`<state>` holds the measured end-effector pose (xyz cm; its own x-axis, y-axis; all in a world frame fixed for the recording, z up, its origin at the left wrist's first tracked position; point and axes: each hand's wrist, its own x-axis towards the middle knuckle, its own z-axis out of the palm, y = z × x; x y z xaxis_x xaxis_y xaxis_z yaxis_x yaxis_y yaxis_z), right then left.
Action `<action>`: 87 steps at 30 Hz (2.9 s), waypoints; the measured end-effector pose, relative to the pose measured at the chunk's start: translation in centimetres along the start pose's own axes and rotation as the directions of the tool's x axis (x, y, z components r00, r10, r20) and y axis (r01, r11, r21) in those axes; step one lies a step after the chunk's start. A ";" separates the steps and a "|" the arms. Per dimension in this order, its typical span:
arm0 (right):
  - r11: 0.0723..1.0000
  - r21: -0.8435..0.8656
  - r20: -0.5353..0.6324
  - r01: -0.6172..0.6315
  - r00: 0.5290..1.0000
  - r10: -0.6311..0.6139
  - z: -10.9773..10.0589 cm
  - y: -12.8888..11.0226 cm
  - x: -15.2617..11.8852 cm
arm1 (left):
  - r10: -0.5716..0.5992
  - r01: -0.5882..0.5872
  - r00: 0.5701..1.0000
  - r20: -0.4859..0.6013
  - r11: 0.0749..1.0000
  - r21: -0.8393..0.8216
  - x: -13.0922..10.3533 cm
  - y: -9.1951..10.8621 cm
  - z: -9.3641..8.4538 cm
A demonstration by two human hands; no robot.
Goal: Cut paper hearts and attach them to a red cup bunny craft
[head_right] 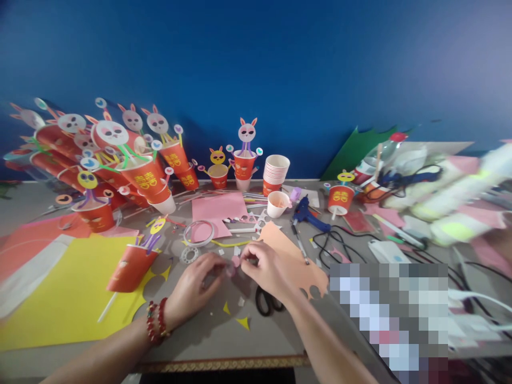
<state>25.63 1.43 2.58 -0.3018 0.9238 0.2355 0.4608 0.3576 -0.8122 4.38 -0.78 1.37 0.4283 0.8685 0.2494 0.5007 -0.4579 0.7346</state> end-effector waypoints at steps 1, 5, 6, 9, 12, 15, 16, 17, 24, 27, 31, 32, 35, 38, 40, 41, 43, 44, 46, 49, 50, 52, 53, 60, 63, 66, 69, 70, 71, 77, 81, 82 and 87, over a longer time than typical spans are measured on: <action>0.998 -0.052 0.013 0.023 1.000 -0.022 -0.2 0.2 0.1 | 0.041 -0.044 0.999 0.027 0.995 0.089 0.0 -0.2 0.1; 0.980 -0.195 0.091 0.048 0.995 -0.030 -1.0 0.6 0.1 | 0.070 -0.096 0.993 0.098 0.947 0.306 0.0 -0.8 0.8; 0.978 -0.205 0.112 0.040 0.994 -0.018 -1.1 0.7 0.0 | 0.059 -0.088 0.994 0.097 0.940 0.331 0.1 -0.9 1.0; 0.976 -0.215 0.153 0.036 0.988 -0.003 -1.2 0.8 -0.1 | 0.040 -0.070 0.995 0.090 0.926 0.371 0.3 -0.9 1.2; 0.971 -0.237 0.174 0.041 0.985 0.001 -1.2 0.6 0.0 | 0.023 -0.057 0.996 0.089 0.917 0.394 0.6 -0.6 1.3; 0.961 -0.271 0.197 0.053 0.980 0.002 -1.1 0.2 0.1 | 0.009 -0.045 0.996 0.091 0.913 0.405 0.7 -0.3 1.3; 0.957 -0.283 0.201 0.060 0.980 -0.002 -1.0 0.2 0.1 | 0.010 -0.046 0.996 0.092 0.914 0.403 0.7 -0.2 1.3; 0.953 -0.294 0.203 0.068 0.979 -0.007 -1.0 0.1 0.1 | 0.011 -0.048 0.996 0.093 0.915 0.400 0.6 -0.2 1.3; 0.913 -0.401 0.173 0.070 0.985 0.000 -0.4 0.4 0.1 | 0.003 -0.043 0.994 0.111 0.932 0.359 0.5 -0.3 1.2; 0.891 -0.448 0.165 0.075 0.986 -0.001 -0.3 0.4 0.0 | -0.004 -0.041 0.993 0.122 0.930 0.365 0.5 -0.1 1.2; 0.873 -0.480 0.160 0.087 0.987 -0.011 -0.1 0.6 -0.1 | -0.020 -0.036 0.990 0.139 0.919 0.392 0.5 0.1 1.1; 0.871 -0.482 0.159 0.091 0.987 -0.014 0.0 0.6 -0.1 | -0.025 -0.033 0.990 0.141 0.917 0.398 0.5 0.1 1.1; 0.867 -0.488 0.158 0.100 0.987 -0.025 0.1 0.6 -0.1 | -0.028 -0.031 0.990 0.140 0.914 0.404 0.4 0.1 1.1; 0.865 -0.491 0.161 0.102 0.987 -0.025 0.0 0.5 -0.1 | -0.017 -0.038 0.991 0.132 0.916 0.400 0.4 0.0 1.1; 0.869 -0.485 0.159 0.097 0.987 -0.022 0.0 0.4 -0.1 | -0.009 -0.040 0.993 0.122 0.918 0.394 0.4 -0.1 1.2; 0.873 -0.479 0.151 0.093 0.988 -0.022 -0.1 0.3 0.0 | -0.005 -0.041 0.993 0.117 0.920 0.389 0.4 -0.1 1.2; 0.884 -0.459 0.127 0.086 0.991 -0.030 -0.2 0.2 0.0 | 0.001 -0.043 0.994 0.112 0.925 0.377 0.3 -0.3 1.2; 0.892 -0.444 0.112 0.082 0.993 -0.036 -0.3 0.1 0.0 | 0.005 -0.046 0.994 0.111 0.928 0.370 0.3 -0.3 1.2; 0.918 -0.390 0.080 0.077 0.996 -0.050 -0.4 -0.1 0.0 | 0.014 -0.050 0.994 0.107 0.936 0.349 0.4 -0.4 1.2; 0.960 -0.267 0.055 0.088 0.996 -0.076 -0.4 -0.5 -0.1 | 0.038 -0.065 0.995 0.095 0.953 0.297 0.3 -0.5 1.1; 0.968 -0.231 0.053 0.098 0.995 -0.088 -0.3 -0.6 -0.1 | 0.045 -0.067 0.995 0.086 0.959 0.276 0.3 -0.5 1.0; 0.975 -0.183 0.068 0.124 0.991 -0.113 -0.1 -0.8 -0.3 | 0.047 -0.060 0.997 0.064 0.974 0.218 0.2 -0.5 1.0; 0.976 -0.171 0.086 0.136 0.989 -0.122 0.0 -0.9 -0.3 | 0.036 -0.044 0.998 0.051 0.984 0.172 0.2 -0.5 0.9; 0.981 -0.157 0.170 0.117 0.981 -0.090 1.2 -1.2 -0.7 | -0.083 0.087 0.996 0.030 0.977 -0.195 0.0 -0.1 0.3; 0.994 -0.085 0.151 0.068 0.987 -0.055 1.5 -1.1 -0.9 | -0.106 0.105 0.994 0.011 0.954 -0.280 0.0 0.1 0.2; 1.000 0.011 0.124 0.012 0.992 -0.013 1.6 -1.1 -0.9 | -0.162 0.153 0.987 0.010 0.912 -0.382 0.0 0.3 0.1; 0.994 0.106 0.079 -0.024 0.997 0.016 1.5 -1.1 -0.9 | -0.218 0.224 0.974 0.064 0.875 -0.428 -0.1 0.4 0.1; 0.990 0.138 0.069 -0.034 0.997 0.024 1.5 -1.1 -0.8 | -0.230 0.244 0.970 0.085 0.868 -0.433 -0.1 0.4 0.2; 0.985 0.167 0.064 -0.043 0.997 0.033 1.4 -1.2 -0.8 | -0.239 0.257 0.966 0.098 0.862 -0.437 -0.1 0.4 0.2; 0.976 0.213 0.059 -0.053 0.997 0.041 1.3 -1.2 -0.8 | -0.263 0.277 0.960 0.094 0.855 -0.438 -0.1 0.3 0.5; 0.975 0.215 0.060 -0.052 0.997 0.040 1.3 -1.3 -0.8 | -0.258 0.267 0.963 0.082 0.852 -0.449 -0.1 0.3 0.4; 0.974 0.219 0.061 -0.053 0.997 0.040 1.3 -1.3 -0.8 | -0.259 0.267 0.962 0.082 0.851 -0.452 -0.2 0.3 0.4; 0.977 0.209 0.055 -0.026 0.998 0.014 1.3 -1.5 -0.7 | -0.290 0.300 0.952 0.099 0.817 -0.493 -0.2 0.4 0.5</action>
<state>24.09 0.02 2.98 -0.3403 0.9200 0.1943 0.2833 0.2974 -0.9118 4.87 -1.21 1.33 0.3374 0.9406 -0.0382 0.1670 -0.0198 0.9858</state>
